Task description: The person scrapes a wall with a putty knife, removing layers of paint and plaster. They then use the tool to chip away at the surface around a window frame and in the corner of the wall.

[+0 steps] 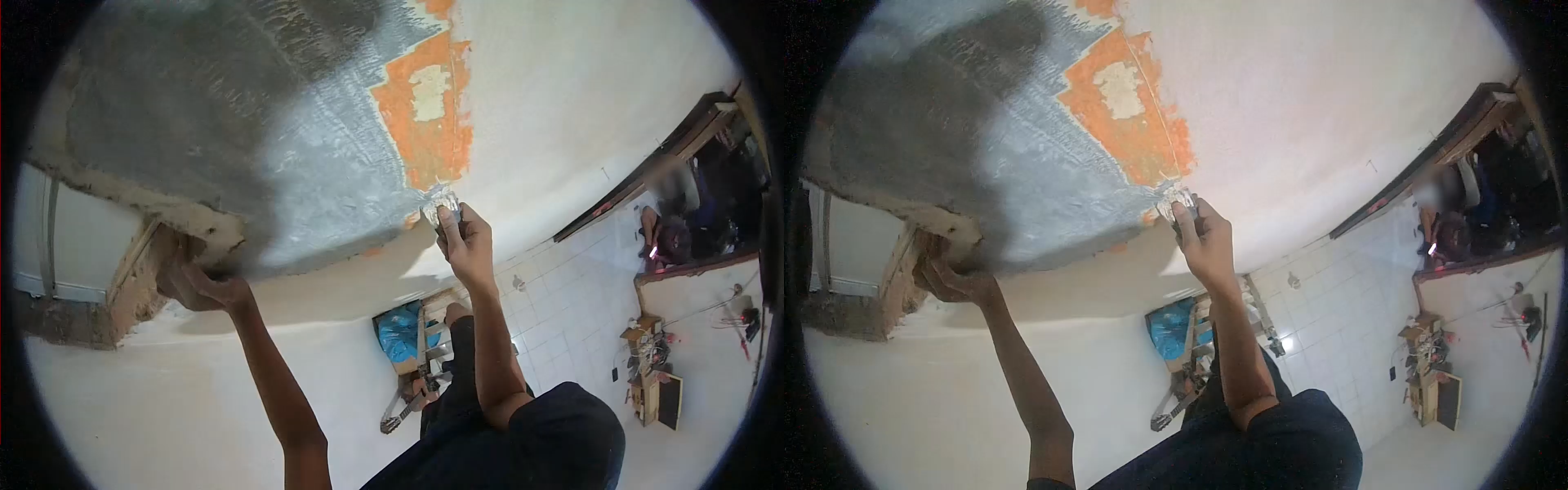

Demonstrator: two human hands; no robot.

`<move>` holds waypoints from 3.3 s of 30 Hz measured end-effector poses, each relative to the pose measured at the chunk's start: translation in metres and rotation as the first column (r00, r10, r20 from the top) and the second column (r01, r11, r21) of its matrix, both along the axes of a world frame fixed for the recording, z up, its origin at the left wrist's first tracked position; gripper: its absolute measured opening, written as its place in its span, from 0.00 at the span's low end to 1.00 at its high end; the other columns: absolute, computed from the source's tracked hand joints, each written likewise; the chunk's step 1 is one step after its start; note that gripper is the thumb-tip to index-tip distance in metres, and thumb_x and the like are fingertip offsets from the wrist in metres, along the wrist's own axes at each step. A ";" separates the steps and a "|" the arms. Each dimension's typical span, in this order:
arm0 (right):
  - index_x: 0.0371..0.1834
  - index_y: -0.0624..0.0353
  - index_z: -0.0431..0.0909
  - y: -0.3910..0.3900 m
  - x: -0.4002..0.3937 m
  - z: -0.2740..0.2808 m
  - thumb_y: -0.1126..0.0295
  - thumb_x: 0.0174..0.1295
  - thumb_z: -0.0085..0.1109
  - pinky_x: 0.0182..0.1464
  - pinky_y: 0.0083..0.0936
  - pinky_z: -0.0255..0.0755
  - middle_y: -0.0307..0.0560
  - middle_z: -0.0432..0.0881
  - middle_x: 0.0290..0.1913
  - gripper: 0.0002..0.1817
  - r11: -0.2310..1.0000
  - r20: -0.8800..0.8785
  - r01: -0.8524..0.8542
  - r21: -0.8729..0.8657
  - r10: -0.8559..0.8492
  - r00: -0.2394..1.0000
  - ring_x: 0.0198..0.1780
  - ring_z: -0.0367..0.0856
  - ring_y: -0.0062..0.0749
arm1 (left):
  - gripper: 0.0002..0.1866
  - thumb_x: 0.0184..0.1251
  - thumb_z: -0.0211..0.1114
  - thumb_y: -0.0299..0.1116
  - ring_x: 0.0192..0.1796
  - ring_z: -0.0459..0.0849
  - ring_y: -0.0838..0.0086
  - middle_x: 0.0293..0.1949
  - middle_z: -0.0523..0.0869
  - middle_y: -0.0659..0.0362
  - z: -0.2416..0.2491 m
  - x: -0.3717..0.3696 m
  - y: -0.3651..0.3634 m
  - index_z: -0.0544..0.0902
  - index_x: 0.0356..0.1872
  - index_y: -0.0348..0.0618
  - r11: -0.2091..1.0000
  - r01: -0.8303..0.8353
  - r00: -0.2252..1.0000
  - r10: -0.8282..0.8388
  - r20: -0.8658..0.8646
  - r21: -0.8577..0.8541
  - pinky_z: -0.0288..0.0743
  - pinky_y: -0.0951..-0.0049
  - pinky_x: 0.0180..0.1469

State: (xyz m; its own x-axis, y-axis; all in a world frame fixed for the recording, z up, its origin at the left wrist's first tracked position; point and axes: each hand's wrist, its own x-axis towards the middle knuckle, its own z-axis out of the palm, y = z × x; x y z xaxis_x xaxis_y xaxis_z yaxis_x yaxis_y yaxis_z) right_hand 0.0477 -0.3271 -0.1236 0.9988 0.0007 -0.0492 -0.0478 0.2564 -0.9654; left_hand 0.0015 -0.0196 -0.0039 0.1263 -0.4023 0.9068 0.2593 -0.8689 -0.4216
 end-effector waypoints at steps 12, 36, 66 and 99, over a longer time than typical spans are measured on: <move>0.30 0.63 0.74 -0.007 0.007 0.007 0.61 0.68 0.52 0.21 0.16 0.55 0.33 0.68 0.18 0.16 0.994 0.048 -0.022 -0.105 0.027 0.998 0.20 0.61 0.13 | 0.26 0.70 0.43 0.49 0.52 0.71 0.59 0.50 0.73 0.48 -0.013 -0.007 0.004 0.76 0.49 0.34 0.919 0.147 0.983 -0.178 -0.050 -0.365 0.72 0.55 0.53; 0.32 0.62 0.77 -0.001 0.002 0.017 0.57 0.69 0.49 0.20 0.18 0.57 0.33 0.69 0.17 0.19 0.990 0.035 -0.042 -0.137 0.047 0.998 0.18 0.64 0.15 | 0.19 0.64 0.54 0.22 0.40 0.80 0.49 0.36 0.80 0.49 0.006 0.002 -0.004 0.62 0.54 0.44 0.996 -0.035 0.998 0.030 -0.057 -0.076 0.70 0.41 0.43; 0.21 0.57 0.70 0.018 -0.003 0.145 0.58 0.66 0.54 0.08 0.17 0.43 0.32 0.64 0.12 0.19 0.994 0.045 0.106 -0.011 -0.105 0.993 0.08 0.54 0.13 | 0.17 0.67 0.50 0.42 0.46 0.73 0.57 0.39 0.80 0.54 0.011 0.006 -0.026 0.82 0.33 0.42 0.828 0.337 0.941 -0.313 0.129 -0.449 0.61 0.56 0.50; 0.19 0.57 0.68 0.022 -0.002 0.049 0.55 0.68 0.51 0.09 0.15 0.45 0.32 0.64 0.12 0.22 0.993 -0.027 0.116 0.010 -0.115 0.993 0.08 0.55 0.13 | 0.09 0.64 0.55 0.24 0.42 0.79 0.44 0.36 0.78 0.46 -0.001 0.003 0.000 0.68 0.44 0.40 0.973 0.090 0.994 -0.101 -0.043 -0.212 0.69 0.41 0.43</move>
